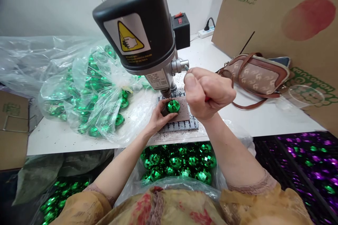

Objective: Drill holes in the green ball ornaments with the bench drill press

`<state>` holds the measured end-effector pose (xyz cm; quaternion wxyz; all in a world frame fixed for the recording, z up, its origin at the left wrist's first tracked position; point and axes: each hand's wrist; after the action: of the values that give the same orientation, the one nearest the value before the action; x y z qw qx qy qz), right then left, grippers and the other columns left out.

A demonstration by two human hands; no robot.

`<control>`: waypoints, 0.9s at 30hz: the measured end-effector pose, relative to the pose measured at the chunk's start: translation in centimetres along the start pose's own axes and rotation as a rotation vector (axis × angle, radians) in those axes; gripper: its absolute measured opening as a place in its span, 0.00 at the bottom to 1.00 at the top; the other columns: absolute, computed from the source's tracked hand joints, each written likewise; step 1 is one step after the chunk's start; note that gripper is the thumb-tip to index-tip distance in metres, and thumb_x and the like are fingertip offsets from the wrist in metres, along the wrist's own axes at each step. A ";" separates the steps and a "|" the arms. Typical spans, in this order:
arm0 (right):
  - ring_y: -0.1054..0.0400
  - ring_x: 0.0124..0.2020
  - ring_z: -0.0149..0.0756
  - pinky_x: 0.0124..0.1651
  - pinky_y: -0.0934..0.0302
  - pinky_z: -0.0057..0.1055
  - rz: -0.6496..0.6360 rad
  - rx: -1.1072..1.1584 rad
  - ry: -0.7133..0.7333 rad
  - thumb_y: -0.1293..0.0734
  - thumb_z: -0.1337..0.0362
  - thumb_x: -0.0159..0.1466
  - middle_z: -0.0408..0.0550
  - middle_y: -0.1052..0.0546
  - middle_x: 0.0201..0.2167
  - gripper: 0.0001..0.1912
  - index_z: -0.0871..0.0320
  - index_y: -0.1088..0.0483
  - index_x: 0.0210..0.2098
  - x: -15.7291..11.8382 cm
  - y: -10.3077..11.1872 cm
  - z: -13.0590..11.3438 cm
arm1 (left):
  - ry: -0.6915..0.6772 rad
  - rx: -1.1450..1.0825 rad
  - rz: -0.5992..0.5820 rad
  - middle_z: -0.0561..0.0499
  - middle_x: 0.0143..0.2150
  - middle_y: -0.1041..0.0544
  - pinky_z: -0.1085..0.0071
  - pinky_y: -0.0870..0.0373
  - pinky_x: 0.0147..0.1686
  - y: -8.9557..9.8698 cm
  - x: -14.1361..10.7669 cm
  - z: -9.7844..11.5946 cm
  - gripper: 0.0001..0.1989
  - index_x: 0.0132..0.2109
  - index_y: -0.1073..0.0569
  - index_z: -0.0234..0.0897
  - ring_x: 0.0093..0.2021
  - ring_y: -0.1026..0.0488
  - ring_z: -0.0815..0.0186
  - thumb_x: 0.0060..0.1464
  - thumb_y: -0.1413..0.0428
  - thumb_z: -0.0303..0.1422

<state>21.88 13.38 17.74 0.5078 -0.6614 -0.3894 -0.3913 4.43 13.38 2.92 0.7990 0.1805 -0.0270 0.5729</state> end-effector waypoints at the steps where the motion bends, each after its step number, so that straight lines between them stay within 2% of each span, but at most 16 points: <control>1: 0.57 0.14 0.22 0.19 0.57 0.29 -0.002 0.007 0.015 0.35 0.67 0.64 0.37 0.54 0.14 0.29 0.58 0.61 0.19 0.0 0.0 0.1 | -0.001 -0.001 0.003 0.41 0.60 0.26 0.49 0.33 0.64 0.0 0.0 0.0 0.32 0.61 0.32 0.41 0.61 0.28 0.50 0.54 0.32 0.44; 6: 0.57 0.14 0.22 0.18 0.55 0.29 -0.009 0.034 0.067 0.36 0.71 0.63 0.36 0.53 0.14 0.27 0.58 0.61 0.20 -0.6 0.3 0.7 | 0.003 0.002 0.010 0.41 0.60 0.26 0.49 0.33 0.64 0.0 0.0 0.1 0.32 0.61 0.32 0.41 0.61 0.28 0.51 0.53 0.32 0.44; 12: 0.56 0.14 0.23 0.19 0.53 0.31 -0.014 0.023 0.017 0.35 0.69 0.63 0.36 0.50 0.13 0.27 0.59 0.58 0.17 -1.5 0.7 0.4 | 0.005 -0.007 0.024 0.40 0.60 0.26 0.50 0.32 0.63 -0.1 0.0 0.7 0.32 0.60 0.32 0.39 0.60 0.28 0.50 0.53 0.32 0.45; 16: 0.55 0.13 0.23 0.19 0.57 0.31 0.066 -0.057 -0.155 0.34 0.62 0.66 0.36 0.50 0.12 0.29 0.57 0.55 0.16 1.5 -0.9 -0.4 | 0.009 -0.005 0.039 0.42 0.56 0.24 0.52 0.29 0.60 -0.3 0.2 1.1 0.31 0.58 0.31 0.39 0.57 0.26 0.52 0.53 0.32 0.46; 19: 0.54 0.13 0.22 0.19 0.59 0.29 0.073 -0.045 -0.215 0.32 0.62 0.66 0.35 0.48 0.12 0.27 0.56 0.50 0.17 4.2 -2.4 -0.5 | -0.008 0.045 0.157 0.45 0.51 0.23 0.56 0.26 0.55 -0.3 -0.1 1.8 0.29 0.55 0.30 0.40 0.53 0.24 0.55 0.51 0.31 0.46; 22: 0.55 0.13 0.21 0.20 0.61 0.28 0.050 0.013 -0.213 0.31 0.54 0.63 0.34 0.49 0.13 0.27 0.55 0.50 0.17 5.5 -3.1 -0.1 | -0.092 0.200 0.351 0.46 0.49 0.23 0.59 0.26 0.52 -0.2 -2.2 3.2 0.25 0.53 0.29 0.40 0.50 0.24 0.57 0.52 0.31 0.42; 24: 0.56 0.12 0.22 0.19 0.61 0.29 0.057 0.030 -0.214 0.31 0.50 0.59 0.33 0.49 0.12 0.26 0.54 0.50 0.18 5.6 -3.1 0.1 | -0.207 0.296 0.391 0.46 0.48 0.24 0.61 0.25 0.48 -0.4 -4.8 4.1 0.24 0.53 0.30 0.41 0.48 0.24 0.58 0.53 0.32 0.39; 25: 0.56 0.12 0.22 0.19 0.61 0.29 0.060 0.037 -0.215 0.31 0.50 0.58 0.33 0.49 0.12 0.25 0.53 0.49 0.19 5.5 -3.1 0.2 | -0.269 0.322 0.354 0.46 0.47 0.24 0.62 0.25 0.47 -0.7 -6.3 4.4 0.25 0.55 0.31 0.41 0.48 0.24 0.58 0.54 0.32 0.38; 27: 0.55 0.12 0.22 0.19 0.59 0.30 0.054 0.045 -0.210 0.31 0.50 0.58 0.32 0.48 0.12 0.24 0.53 0.48 0.19 5.4 -2.9 0.2 | -0.369 0.345 0.141 0.44 0.49 0.24 0.62 0.25 0.47 -1.6 -9.4 4.6 0.27 0.58 0.33 0.42 0.50 0.23 0.57 0.55 0.33 0.39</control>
<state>21.35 14.77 23.68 0.4892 -0.6974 -0.4312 -0.2974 3.43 2.93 4.41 0.6961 0.4130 -0.0866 0.5808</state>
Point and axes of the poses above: each hand's wrist, its own x-axis towards the middle knuckle, its own y-axis out of the back of the hand, z = x × y
